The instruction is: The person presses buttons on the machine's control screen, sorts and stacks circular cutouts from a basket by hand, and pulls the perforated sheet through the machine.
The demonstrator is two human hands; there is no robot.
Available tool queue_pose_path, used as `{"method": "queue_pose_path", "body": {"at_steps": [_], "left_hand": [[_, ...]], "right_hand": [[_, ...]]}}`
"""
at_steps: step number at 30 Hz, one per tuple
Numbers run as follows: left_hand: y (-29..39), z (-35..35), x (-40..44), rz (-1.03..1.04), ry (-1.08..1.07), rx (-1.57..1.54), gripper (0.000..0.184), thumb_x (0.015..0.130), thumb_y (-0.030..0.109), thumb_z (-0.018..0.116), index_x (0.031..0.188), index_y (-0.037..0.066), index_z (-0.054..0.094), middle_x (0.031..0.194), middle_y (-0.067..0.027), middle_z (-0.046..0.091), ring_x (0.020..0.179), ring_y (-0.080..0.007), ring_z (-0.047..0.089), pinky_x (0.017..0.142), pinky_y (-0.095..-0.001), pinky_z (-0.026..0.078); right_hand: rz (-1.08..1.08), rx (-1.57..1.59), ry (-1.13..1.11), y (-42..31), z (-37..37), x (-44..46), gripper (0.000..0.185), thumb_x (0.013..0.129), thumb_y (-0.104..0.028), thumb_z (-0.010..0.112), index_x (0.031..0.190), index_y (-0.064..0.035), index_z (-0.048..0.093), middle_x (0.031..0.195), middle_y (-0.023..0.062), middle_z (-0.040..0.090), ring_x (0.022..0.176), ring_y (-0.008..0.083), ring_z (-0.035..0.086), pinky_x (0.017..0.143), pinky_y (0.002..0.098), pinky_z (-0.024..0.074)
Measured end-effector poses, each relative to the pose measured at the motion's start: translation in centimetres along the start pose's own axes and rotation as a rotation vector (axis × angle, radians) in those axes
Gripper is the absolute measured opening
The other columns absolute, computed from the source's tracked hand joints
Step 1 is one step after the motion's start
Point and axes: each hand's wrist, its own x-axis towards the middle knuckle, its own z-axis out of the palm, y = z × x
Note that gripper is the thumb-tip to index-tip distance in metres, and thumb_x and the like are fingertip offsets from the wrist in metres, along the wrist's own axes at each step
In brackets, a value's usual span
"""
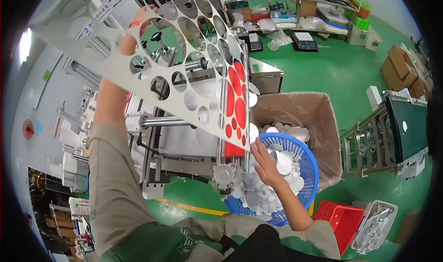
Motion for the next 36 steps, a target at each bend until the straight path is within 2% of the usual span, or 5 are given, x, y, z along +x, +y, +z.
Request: {"method": "queue_pose_path", "body": {"at_steps": [20, 26, 31, 34, 36], "left_hand": [[1.5, 5.7, 6.3, 0.310, 0.467, 0.475, 0.042, 0.080, 0.044, 0.058, 0.105, 0.011, 0.067, 0.095, -0.0166, 0.067, 0.088, -0.0305, 0.064, 0.076, -0.0346, 0.049], [1.8, 6.8, 6.1, 0.442, 0.628, 0.223, 0.029, 0.084, 0.038, 0.057, 0.097, 0.014, 0.067, 0.092, -0.0182, 0.066, 0.088, -0.0337, 0.064, 0.073, -0.0413, 0.050], [11.7, 3.5, -7.2, 0.044, -0.311, -0.900, 0.047, 0.098, 0.029, 0.031, 0.126, -0.006, 0.041, 0.126, -0.0169, 0.052, 0.107, -0.0286, 0.056, 0.090, -0.0353, 0.046], [12.7, 0.9, -11.2, 0.031, -0.793, -1.159, 0.057, 0.095, 0.034, 0.039, 0.138, -0.002, 0.029, 0.140, -0.0171, 0.037, 0.124, -0.0305, 0.043, 0.101, -0.0389, 0.040], [12.8, 0.1, -12.3, 0.246, -1.338, -1.279, 0.060, 0.097, 0.039, 0.031, 0.138, -0.004, 0.027, 0.144, -0.0186, 0.031, 0.131, -0.0313, 0.035, 0.107, -0.0395, 0.031]], "right_hand": [[0.079, -0.274, 0.253, 4.4, -3.1, -4.3, 0.034, 0.091, -0.021, 0.042, 0.114, -0.0046, 0.060, 0.117, 0.0109, 0.061, 0.118, 0.0321, 0.051, 0.104, 0.0491, 0.0303], [-0.408, -0.202, 0.555, -4.1, -14.3, 19.6, 0.035, 0.082, -0.010, 0.061, 0.117, -0.0033, 0.057, 0.116, 0.0126, 0.061, 0.105, 0.0292, 0.058, 0.089, 0.0359, 0.0437], [-0.589, -0.049, 0.252, -9.7, -12.8, 37.0, 0.080, 0.084, -0.041, 0.059, 0.141, 0.0006, 0.022, 0.140, 0.0329, 0.027, 0.133, 0.0423, 0.025, 0.108, 0.0408, 0.0238], [-0.844, -0.264, 0.371, -8.3, -10.7, 41.8, 0.052, 0.082, -0.021, 0.061, 0.130, -0.0081, 0.045, 0.101, 0.0152, 0.064, 0.085, 0.0315, 0.064, 0.074, 0.0375, 0.0496], [-0.266, -0.780, 0.480, -14.5, -10.6, 35.5, 0.040, 0.076, -0.006, 0.051, 0.115, -0.0017, 0.056, 0.095, 0.0245, 0.061, 0.087, 0.0411, 0.058, 0.073, 0.0404, 0.0463]]}}
